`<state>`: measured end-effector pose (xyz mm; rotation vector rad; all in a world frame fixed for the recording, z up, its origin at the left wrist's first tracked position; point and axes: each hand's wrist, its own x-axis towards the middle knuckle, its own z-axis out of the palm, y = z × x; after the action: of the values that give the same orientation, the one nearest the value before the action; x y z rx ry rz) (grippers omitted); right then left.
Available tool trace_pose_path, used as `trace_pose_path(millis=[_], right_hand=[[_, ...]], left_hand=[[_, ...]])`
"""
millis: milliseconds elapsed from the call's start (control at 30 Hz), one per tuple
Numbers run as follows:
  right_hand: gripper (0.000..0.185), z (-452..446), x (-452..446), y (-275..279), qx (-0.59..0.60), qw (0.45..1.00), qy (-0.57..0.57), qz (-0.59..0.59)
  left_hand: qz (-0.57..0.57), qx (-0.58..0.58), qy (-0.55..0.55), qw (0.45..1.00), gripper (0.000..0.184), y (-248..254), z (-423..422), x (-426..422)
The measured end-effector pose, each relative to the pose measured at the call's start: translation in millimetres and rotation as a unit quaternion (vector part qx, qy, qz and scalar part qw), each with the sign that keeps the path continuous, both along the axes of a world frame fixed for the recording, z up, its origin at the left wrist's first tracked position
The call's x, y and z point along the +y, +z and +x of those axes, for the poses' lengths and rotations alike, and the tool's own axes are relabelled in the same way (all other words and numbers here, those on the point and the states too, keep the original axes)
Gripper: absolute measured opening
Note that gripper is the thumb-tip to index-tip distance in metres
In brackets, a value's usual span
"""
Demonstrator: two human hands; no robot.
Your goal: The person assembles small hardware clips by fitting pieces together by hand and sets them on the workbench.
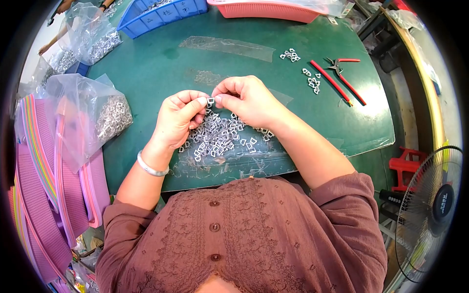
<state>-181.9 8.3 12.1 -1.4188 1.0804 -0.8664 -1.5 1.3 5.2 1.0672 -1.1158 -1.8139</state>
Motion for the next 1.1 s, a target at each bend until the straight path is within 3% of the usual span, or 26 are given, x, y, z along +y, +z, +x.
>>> trace_pose_path(millis=[500, 600, 767, 967, 1100], right_hand=[[0.011, -3, -1, 5, 0.057, 0.998, -0.013, -0.038], [0.011, -16, -6, 3, 0.207, 0.943, 0.054, -0.254], [0.015, -21, -2, 5, 0.310, 0.891, 0.133, -0.304], [0.012, -19, -3, 1, 0.312, 0.893, 0.147, -0.290], [0.011, -15, -4, 3, 0.270, 0.921, 0.106, -0.262]], left_hand=[[-0.006, 0.034, 0.004, 0.999, 0.006, -5, -1, -1], [0.055, 0.109, -0.008, 0.993, 0.005, -6, 5, -7], [0.128, 0.257, -0.050, 0.957, 0.012, -14, 15, -16], [0.125, 0.255, -0.051, 0.958, 0.016, -12, 15, -16], [0.096, 0.163, -0.049, 0.981, 0.013, -8, 12, -12]])
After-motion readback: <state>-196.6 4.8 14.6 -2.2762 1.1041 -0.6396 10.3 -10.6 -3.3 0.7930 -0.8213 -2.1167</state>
